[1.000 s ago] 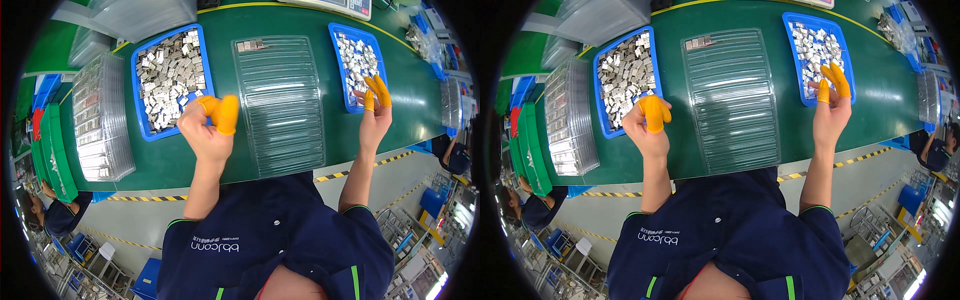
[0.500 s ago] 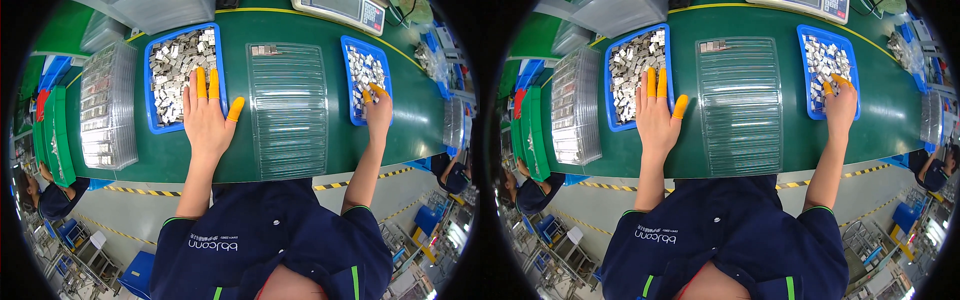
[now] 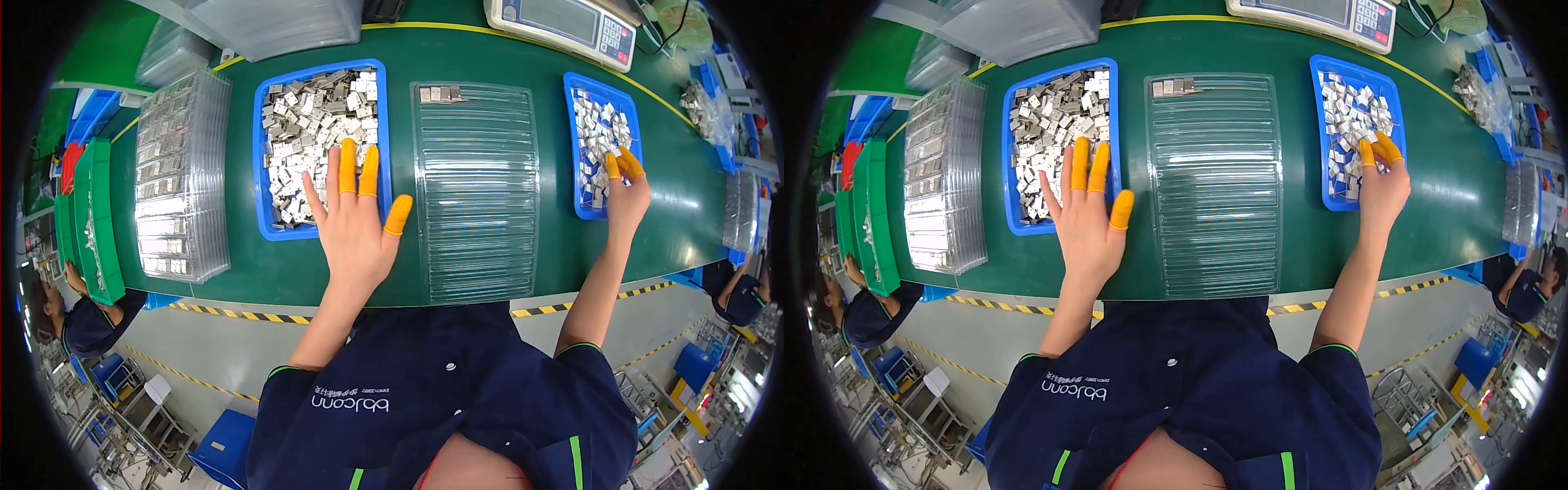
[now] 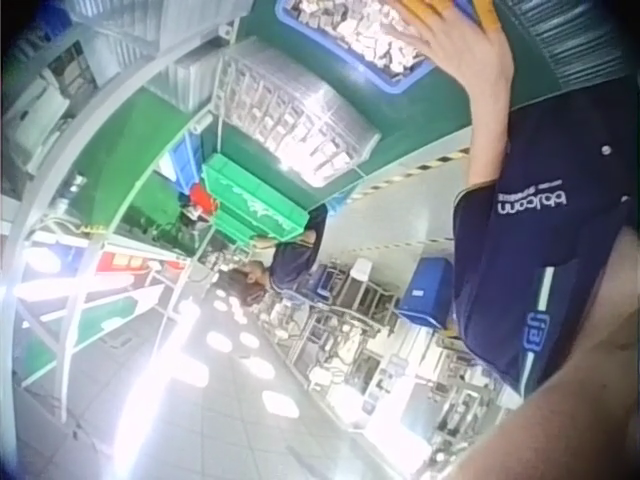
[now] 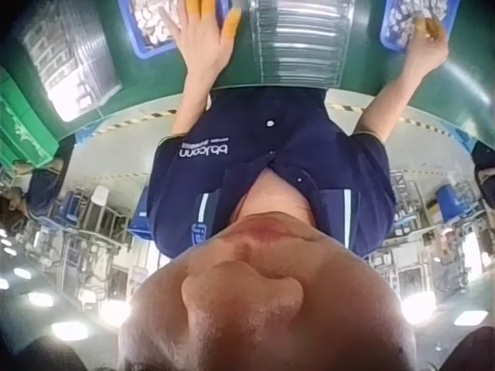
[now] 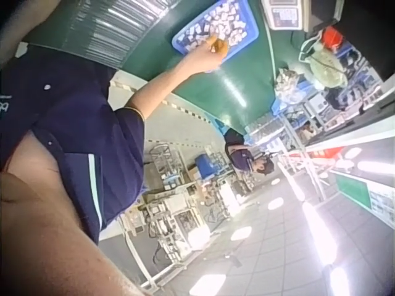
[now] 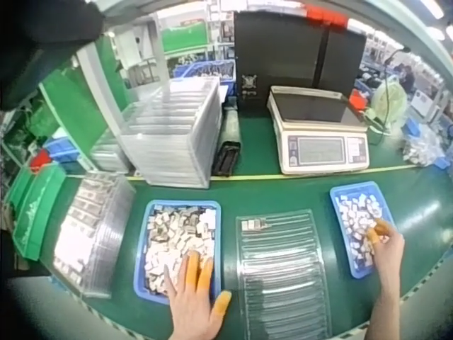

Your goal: The person assembles electronic components by hand, taking them from a component bin and placing them into a plastic tray.

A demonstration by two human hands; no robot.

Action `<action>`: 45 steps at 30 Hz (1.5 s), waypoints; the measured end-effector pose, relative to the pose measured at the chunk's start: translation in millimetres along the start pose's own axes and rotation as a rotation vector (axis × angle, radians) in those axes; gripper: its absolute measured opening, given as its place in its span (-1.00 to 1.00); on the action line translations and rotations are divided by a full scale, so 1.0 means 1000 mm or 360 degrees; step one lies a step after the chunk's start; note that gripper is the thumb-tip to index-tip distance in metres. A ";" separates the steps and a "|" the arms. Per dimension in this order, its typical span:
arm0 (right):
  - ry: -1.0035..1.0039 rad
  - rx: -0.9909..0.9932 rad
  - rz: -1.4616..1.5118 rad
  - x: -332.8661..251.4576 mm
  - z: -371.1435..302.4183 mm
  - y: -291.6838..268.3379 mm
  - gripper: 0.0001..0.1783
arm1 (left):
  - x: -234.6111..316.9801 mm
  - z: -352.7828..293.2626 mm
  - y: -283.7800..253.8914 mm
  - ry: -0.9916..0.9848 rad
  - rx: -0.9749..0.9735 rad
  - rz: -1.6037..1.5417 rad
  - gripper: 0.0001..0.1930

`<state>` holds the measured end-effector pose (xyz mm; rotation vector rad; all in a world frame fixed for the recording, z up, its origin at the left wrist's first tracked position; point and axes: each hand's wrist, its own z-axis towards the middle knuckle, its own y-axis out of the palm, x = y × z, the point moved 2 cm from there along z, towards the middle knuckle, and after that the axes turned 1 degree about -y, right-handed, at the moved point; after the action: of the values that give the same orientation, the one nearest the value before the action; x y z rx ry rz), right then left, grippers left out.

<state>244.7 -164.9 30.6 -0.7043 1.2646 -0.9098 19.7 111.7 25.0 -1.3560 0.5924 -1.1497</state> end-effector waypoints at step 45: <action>0.0133 -0.0882 0.2079 -0.084 -0.014 0.053 -0.73 | -0.032 0.066 -0.025 -0.0651 0.0558 -0.2589 -0.70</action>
<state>235.4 -65.7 23.1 -0.1200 1.6817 0.5004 58.8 172.8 52.2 -1.5980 -1.2361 -1.9408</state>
